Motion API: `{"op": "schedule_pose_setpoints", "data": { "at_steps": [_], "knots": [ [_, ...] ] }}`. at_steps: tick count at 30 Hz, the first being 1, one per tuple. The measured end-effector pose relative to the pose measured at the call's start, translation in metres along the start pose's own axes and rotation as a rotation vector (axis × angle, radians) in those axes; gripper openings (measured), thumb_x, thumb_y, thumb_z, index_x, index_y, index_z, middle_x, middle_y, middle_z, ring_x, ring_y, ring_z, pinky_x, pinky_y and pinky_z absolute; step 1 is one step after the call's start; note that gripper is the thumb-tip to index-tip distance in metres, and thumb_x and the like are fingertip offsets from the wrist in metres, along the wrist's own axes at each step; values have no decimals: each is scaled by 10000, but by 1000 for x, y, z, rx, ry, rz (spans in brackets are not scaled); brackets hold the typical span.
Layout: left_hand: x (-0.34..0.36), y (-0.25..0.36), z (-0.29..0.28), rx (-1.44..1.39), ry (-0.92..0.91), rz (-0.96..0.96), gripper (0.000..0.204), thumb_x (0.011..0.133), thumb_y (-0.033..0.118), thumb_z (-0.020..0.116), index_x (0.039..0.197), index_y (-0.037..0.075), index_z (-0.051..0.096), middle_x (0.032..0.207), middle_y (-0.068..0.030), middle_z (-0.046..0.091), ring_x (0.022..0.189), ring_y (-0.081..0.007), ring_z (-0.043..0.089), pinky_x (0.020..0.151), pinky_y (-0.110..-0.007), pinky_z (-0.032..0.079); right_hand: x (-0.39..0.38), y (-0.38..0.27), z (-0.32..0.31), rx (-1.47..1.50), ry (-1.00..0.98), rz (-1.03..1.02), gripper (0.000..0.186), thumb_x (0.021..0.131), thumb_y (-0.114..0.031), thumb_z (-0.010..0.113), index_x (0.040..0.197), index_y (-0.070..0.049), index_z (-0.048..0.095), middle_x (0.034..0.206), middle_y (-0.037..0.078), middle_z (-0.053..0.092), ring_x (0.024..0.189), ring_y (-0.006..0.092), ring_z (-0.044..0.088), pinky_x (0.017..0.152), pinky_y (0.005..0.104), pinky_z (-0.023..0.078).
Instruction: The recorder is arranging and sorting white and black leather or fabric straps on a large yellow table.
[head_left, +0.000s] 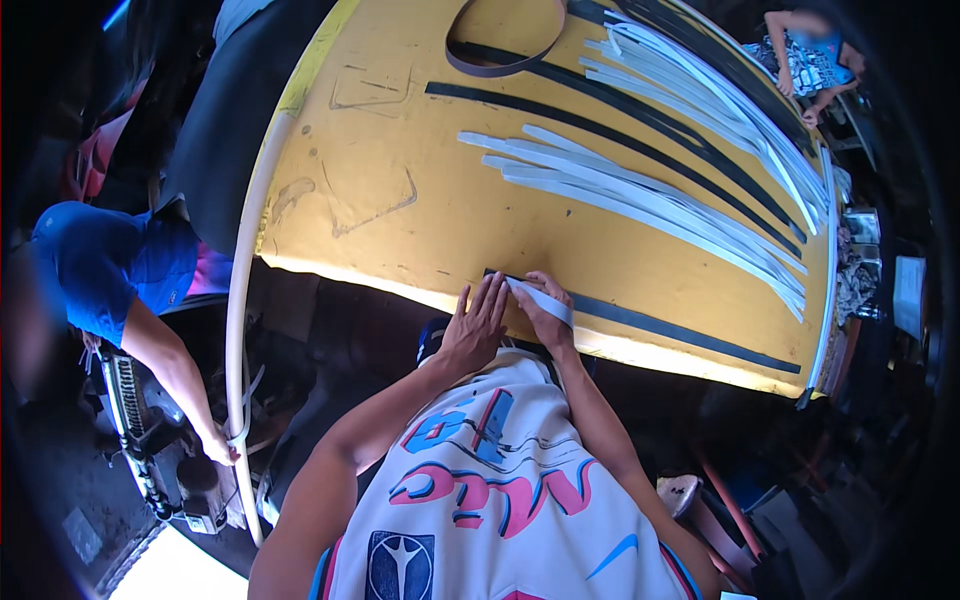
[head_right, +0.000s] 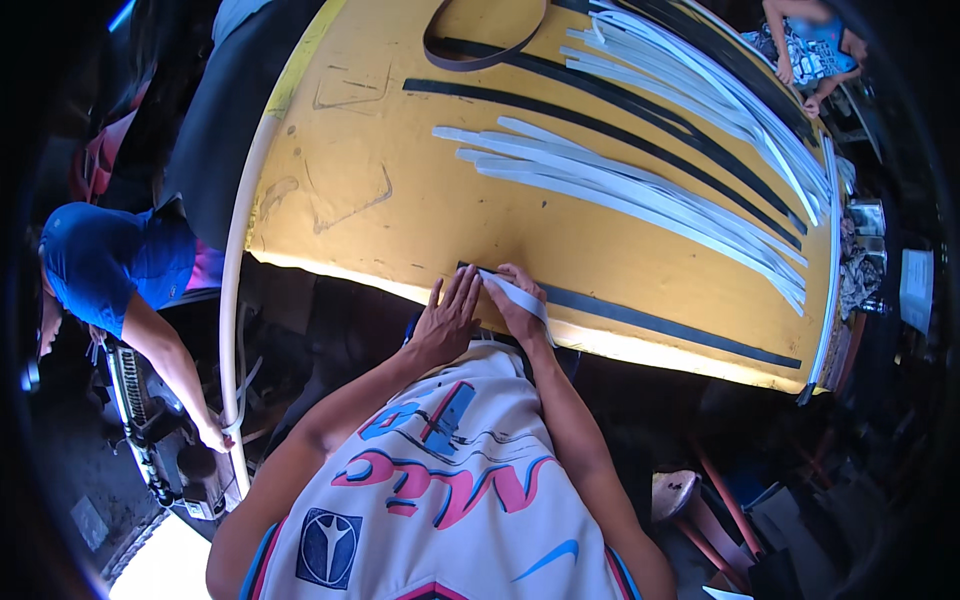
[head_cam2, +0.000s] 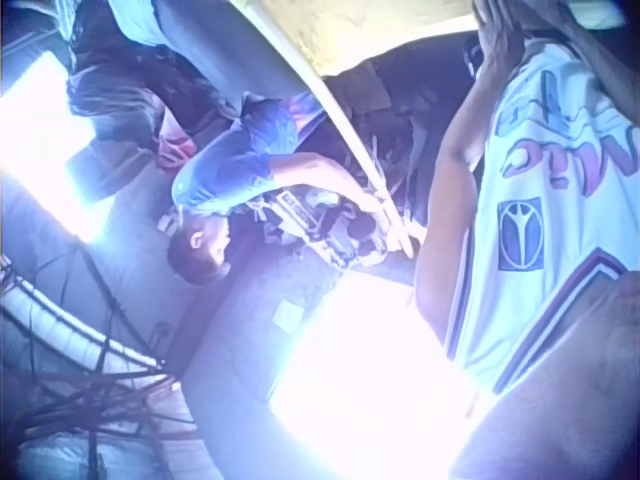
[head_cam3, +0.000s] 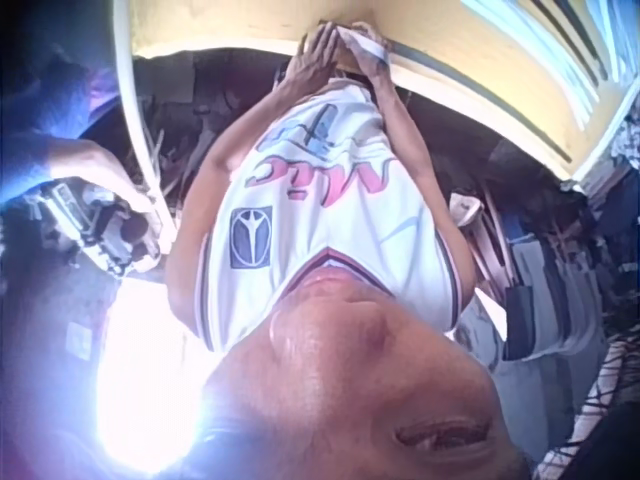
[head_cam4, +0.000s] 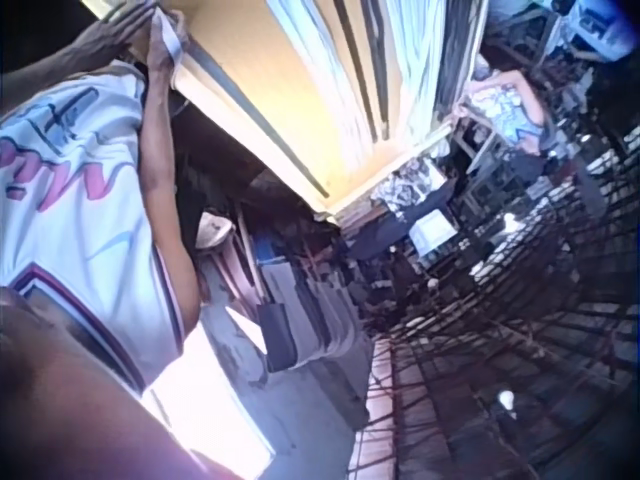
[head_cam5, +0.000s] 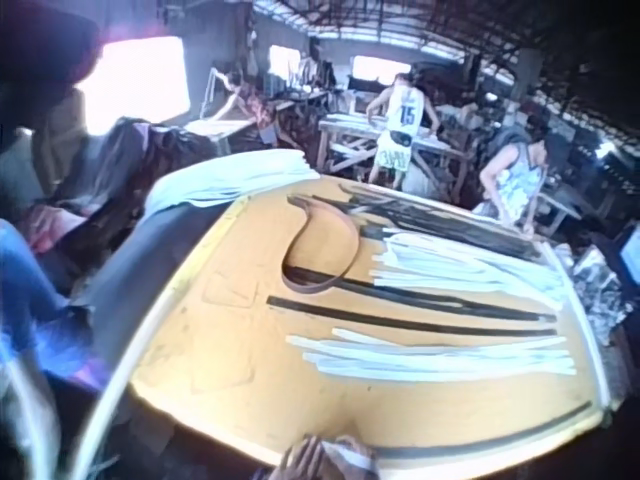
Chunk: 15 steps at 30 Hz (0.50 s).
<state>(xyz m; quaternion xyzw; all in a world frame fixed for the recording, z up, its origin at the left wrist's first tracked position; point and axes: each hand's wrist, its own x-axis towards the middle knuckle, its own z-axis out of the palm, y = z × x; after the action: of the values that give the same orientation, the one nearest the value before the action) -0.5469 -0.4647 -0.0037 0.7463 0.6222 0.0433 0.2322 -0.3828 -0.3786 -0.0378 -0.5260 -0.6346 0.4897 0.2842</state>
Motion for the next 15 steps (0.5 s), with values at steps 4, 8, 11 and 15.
{"op": "schedule_pose_setpoints", "data": {
  "at_steps": [4,8,11,15],
  "knots": [
    [2,2,-2,5,-10,-5,740,989,295,521,1565,-42,203,1665,-208,140,1552,-339,138,1228,-550,139,-1,-14,-5,60,-42,108,469,863,-200,777,1248,-7,592,1022,167,759,958,264,744,880,366,565],
    [1,1,1,36,-36,-16,757,997,318,514,1570,-45,177,1673,-206,107,1557,-333,116,1227,-561,132,-6,-15,-1,121,17,36,553,872,-187,780,1318,12,520,1027,132,759,903,194,729,833,325,566],
    [3,3,-3,25,-47,-6,775,990,316,530,1572,-46,168,1675,-205,102,1555,-340,123,1224,-572,132,-10,-13,2,522,109,282,479,882,-202,787,1272,-43,559,1015,12,696,762,80,637,712,217,506],
    [2,0,-5,3,-55,1,782,986,310,535,1573,-48,162,1674,-204,110,1553,-344,130,1224,-577,129,-28,-20,-17,919,160,647,319,888,-171,761,1172,-154,618,1102,-37,694,906,61,627,753,198,477]
  ]
}}
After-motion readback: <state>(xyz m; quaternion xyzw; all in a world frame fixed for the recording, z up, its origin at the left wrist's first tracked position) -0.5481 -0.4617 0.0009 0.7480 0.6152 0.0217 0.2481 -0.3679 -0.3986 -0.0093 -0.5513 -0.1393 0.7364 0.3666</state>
